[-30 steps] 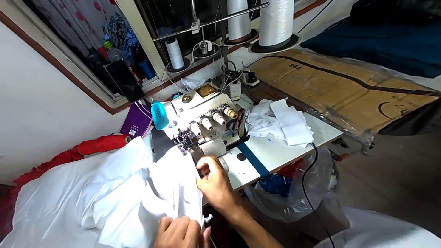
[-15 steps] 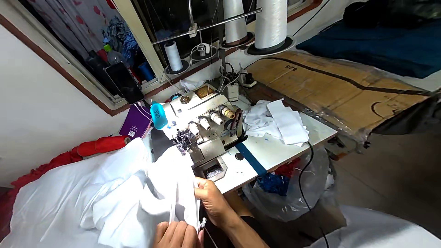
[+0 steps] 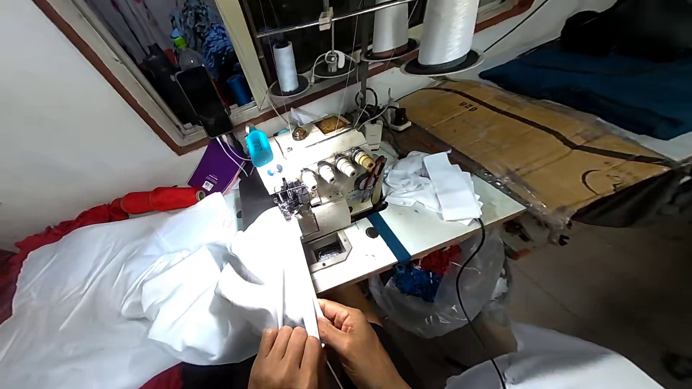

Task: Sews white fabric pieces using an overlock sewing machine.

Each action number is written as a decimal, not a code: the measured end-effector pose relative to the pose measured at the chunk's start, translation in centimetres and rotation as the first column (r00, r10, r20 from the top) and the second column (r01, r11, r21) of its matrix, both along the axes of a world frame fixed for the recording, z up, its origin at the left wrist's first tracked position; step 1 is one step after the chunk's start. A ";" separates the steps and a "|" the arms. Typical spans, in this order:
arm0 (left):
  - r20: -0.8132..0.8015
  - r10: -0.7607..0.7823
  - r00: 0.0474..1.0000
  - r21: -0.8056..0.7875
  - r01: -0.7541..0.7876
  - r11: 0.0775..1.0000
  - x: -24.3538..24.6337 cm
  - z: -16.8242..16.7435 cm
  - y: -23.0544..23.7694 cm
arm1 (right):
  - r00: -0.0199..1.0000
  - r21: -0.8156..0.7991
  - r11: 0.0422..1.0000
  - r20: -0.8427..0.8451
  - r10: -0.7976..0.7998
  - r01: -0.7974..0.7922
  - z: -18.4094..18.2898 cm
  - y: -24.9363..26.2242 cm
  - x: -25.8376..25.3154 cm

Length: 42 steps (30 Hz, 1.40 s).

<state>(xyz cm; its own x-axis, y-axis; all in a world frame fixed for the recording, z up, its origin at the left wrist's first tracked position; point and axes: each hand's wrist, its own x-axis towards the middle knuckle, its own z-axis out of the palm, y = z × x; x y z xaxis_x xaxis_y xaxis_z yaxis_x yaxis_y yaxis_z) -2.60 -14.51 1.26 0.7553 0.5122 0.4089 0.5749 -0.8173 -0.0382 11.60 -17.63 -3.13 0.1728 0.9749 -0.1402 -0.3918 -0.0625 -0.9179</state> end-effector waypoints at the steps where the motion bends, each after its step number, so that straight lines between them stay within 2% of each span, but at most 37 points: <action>1: 0.004 -0.004 1.000 0.000 0.004 1.000 0.0 0.0 -0.1 | 1.000 0.021 1.000 -0.010 0.017 -0.017 0.0 -0.1 0.1; 6: 0.000 -0.028 1.000 0.001 0.028 1.000 0.1 -0.1 -0.2 | 1.000 0.080 0.997 0.002 0.011 -0.012 0.7 -0.9 0.2; 9: 0.006 -0.098 0.995 -0.066 0.098 0.993 0.2 -0.1 0.1 | 0.998 -0.015 0.998 -0.001 -0.064 0.064 1.1 -0.6 -0.4; 12: 0.076 -0.136 0.988 -0.166 0.147 0.975 0.3 0.6 2.8 | 0.982 -0.051 0.982 0.058 -0.181 0.184 0.3 -0.1 -0.8; 15: 0.131 0.005 0.991 -0.059 0.003 0.998 1.1 0.1 7.4 | 0.972 -0.057 0.974 0.093 -0.215 0.221 -0.4 -0.8 -0.7; 18: 0.055 0.136 0.989 -0.067 -0.133 0.989 2.3 -0.3 9.9 | 0.973 -0.081 0.972 0.091 -0.213 0.220 0.1 -1.9 -0.7; 23: 0.024 0.147 0.989 -0.033 -0.146 0.989 2.6 -0.4 10.6 | 0.975 -0.072 0.973 -0.014 -0.221 0.220 0.6 -1.9 -1.0; 28: -0.031 0.221 0.975 -0.045 -0.222 0.974 3.8 0.2 13.5 | 0.965 -0.107 0.970 -0.122 -0.232 0.219 0.7 1.3 -0.5; 32: -0.126 0.324 0.938 -0.072 -0.335 0.940 4.9 0.7 17.2 | 0.965 -0.134 0.966 -0.110 -0.236 0.221 0.7 5.4 0.1; 35: -0.079 0.356 0.931 -0.031 -0.359 0.933 5.7 0.7 20.1 | 0.968 -0.126 0.967 -0.098 -0.233 0.220 0.2 8.5 0.9; 38: -0.100 0.408 0.908 -0.075 -0.416 0.906 6.1 1.2 22.0 | 0.965 -0.145 0.957 -0.036 -0.259 0.252 0.1 10.6 1.3; 40: -0.107 0.387 0.916 -0.132 -0.399 0.907 5.3 1.7 22.9 | 0.963 -0.158 0.952 -0.016 -0.270 0.264 0.5 11.3 1.6; 42: -0.110 0.268 0.957 -0.201 -0.285 0.937 2.6 2.3 23.2 | 0.963 -0.155 0.952 -0.006 -0.269 0.265 0.4 11.4 1.7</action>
